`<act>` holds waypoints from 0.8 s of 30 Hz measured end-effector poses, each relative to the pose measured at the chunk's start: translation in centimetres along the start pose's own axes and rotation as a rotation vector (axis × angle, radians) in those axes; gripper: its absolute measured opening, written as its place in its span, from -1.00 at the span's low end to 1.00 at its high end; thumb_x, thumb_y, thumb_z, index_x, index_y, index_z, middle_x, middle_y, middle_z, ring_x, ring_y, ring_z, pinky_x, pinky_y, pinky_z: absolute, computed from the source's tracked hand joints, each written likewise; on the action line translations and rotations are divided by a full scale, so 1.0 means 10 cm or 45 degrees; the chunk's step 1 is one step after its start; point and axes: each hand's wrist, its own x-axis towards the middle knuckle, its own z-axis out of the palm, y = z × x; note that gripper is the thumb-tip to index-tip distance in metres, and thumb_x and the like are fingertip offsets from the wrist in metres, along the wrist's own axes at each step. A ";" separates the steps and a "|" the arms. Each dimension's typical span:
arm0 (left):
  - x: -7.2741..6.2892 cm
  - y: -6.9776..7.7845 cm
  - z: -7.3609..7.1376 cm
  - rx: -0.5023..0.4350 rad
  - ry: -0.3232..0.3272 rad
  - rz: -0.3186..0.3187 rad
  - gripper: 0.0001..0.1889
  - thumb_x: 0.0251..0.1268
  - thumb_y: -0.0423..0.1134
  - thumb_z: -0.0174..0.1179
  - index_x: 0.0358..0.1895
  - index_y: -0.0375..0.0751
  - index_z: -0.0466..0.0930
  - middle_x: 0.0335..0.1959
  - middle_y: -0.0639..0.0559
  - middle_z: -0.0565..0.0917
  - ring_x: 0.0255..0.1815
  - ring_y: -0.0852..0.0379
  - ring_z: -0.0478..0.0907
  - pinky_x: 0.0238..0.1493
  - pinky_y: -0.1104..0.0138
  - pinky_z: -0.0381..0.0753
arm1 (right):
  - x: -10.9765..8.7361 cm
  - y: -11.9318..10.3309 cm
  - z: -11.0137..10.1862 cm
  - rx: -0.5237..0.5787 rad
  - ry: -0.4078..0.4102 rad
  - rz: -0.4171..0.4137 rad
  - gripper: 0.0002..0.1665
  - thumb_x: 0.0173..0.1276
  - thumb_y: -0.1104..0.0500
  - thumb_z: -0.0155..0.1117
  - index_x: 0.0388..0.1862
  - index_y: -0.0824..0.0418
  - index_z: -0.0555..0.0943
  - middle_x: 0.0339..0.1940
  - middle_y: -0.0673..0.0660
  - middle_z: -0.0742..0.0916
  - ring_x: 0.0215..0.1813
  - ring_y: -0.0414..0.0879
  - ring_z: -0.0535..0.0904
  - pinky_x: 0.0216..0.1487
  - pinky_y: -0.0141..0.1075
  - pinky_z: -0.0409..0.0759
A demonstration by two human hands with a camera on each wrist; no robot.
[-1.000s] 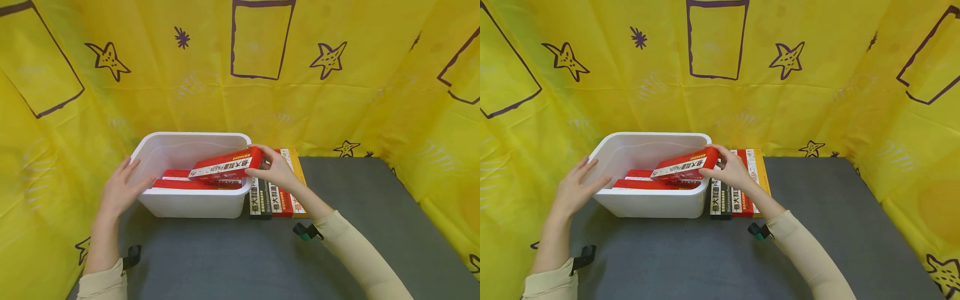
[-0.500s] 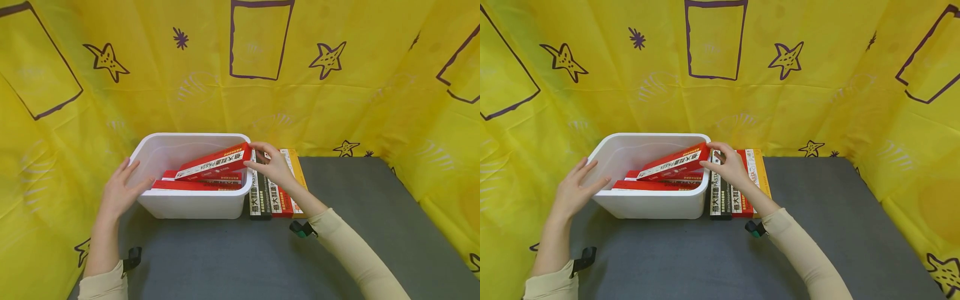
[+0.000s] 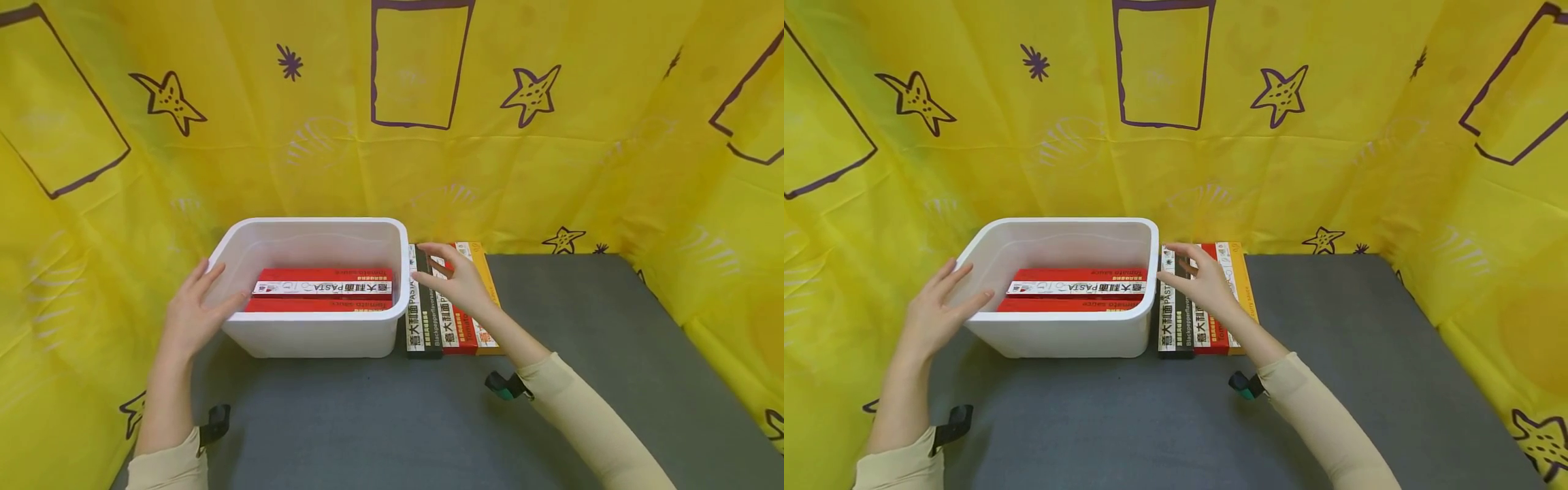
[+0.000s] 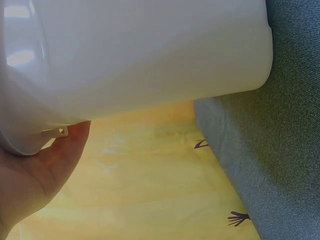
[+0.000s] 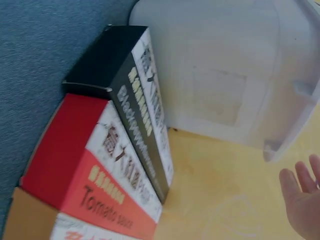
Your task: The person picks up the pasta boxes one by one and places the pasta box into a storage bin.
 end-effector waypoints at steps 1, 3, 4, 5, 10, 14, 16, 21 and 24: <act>0.00 0.00 0.00 0.001 0.002 0.001 -0.20 0.31 0.12 0.14 0.52 -0.17 0.12 0.57 -0.21 -0.04 0.48 -0.46 -0.11 0.17 -0.48 0.04 | -0.01 0.07 -0.02 0.002 0.004 0.008 -0.35 0.21 0.27 0.44 0.30 0.27 0.48 0.28 0.23 0.53 0.35 0.10 0.38 0.31 -0.05 0.42; -0.01 0.00 0.00 0.000 0.000 -0.007 -0.19 0.31 0.14 0.14 0.52 -0.15 0.12 0.57 -0.20 -0.04 0.48 -0.46 -0.11 0.16 -0.48 0.05 | -0.06 0.12 -0.05 -0.008 0.002 0.029 -0.32 0.22 0.22 0.45 0.32 0.23 0.46 0.30 0.20 0.52 0.37 0.06 0.38 0.32 -0.04 0.40; -0.01 0.00 -0.01 0.003 -0.001 -0.011 -0.19 0.31 0.15 0.13 0.52 -0.15 0.12 0.57 -0.20 -0.05 0.48 -0.46 -0.11 0.15 -0.48 0.05 | -0.08 0.14 -0.07 -0.013 0.002 0.038 -0.31 0.22 0.20 0.46 0.33 0.21 0.46 0.31 0.18 0.52 0.37 0.05 0.37 0.32 -0.03 0.40; -0.01 0.00 -0.01 0.005 -0.003 -0.015 -0.19 0.31 0.15 0.13 0.53 -0.14 0.11 0.58 -0.19 -0.05 0.48 -0.46 -0.11 0.15 -0.49 0.06 | -0.12 0.17 -0.09 -0.037 0.006 0.056 -0.30 0.22 0.15 0.46 0.34 0.16 0.46 0.32 0.14 0.52 0.37 0.02 0.38 0.32 -0.03 0.40; -0.01 0.00 0.00 0.008 -0.001 -0.023 -0.19 0.31 0.17 0.11 0.53 -0.13 0.11 0.57 -0.19 -0.05 0.48 -0.46 -0.11 0.14 -0.49 0.06 | -0.29 0.26 -0.19 -0.093 0.037 0.130 -0.25 0.19 0.02 0.48 0.36 0.05 0.44 0.31 0.04 0.53 0.36 -0.01 0.37 0.31 0.03 0.40; -0.01 0.00 0.01 0.003 0.004 -0.026 -0.19 0.31 0.17 0.12 0.53 -0.13 0.12 0.57 -0.19 -0.05 0.48 -0.45 -0.10 0.14 -0.48 0.09 | -0.41 0.37 -0.25 -0.054 0.065 0.142 -0.21 0.19 0.07 0.49 0.37 0.13 0.41 0.32 0.09 0.52 0.37 0.06 0.36 0.33 0.03 0.38; -0.01 0.00 0.01 0.000 0.003 -0.029 -0.19 0.31 0.17 0.12 0.53 -0.13 0.12 0.58 -0.19 -0.05 0.47 -0.45 -0.10 0.13 -0.48 0.11 | -0.48 0.44 -0.28 -0.044 0.082 0.157 -0.19 0.18 0.11 0.50 0.38 0.17 0.39 0.34 0.13 0.50 0.38 0.09 0.35 0.33 0.02 0.37; 0.00 0.00 0.00 -0.002 -0.011 -0.040 -0.19 0.31 0.18 0.12 0.53 -0.10 0.11 0.58 -0.17 -0.06 0.48 -0.45 -0.11 0.11 -0.49 0.13 | -0.63 0.59 -0.35 -0.091 0.120 0.244 -0.14 0.16 0.09 0.51 0.40 0.20 0.35 0.37 0.17 0.45 0.40 0.15 0.29 0.34 0.05 0.34; 0.00 0.00 0.01 -0.002 -0.022 -0.044 -0.18 0.31 0.18 0.12 0.53 -0.10 0.10 0.58 -0.17 -0.07 0.48 -0.45 -0.12 0.10 -0.49 0.12 | -0.72 0.66 -0.40 -0.135 0.128 0.309 -0.10 0.16 0.06 0.51 0.42 0.20 0.31 0.40 0.19 0.41 0.42 0.16 0.25 0.38 0.07 0.28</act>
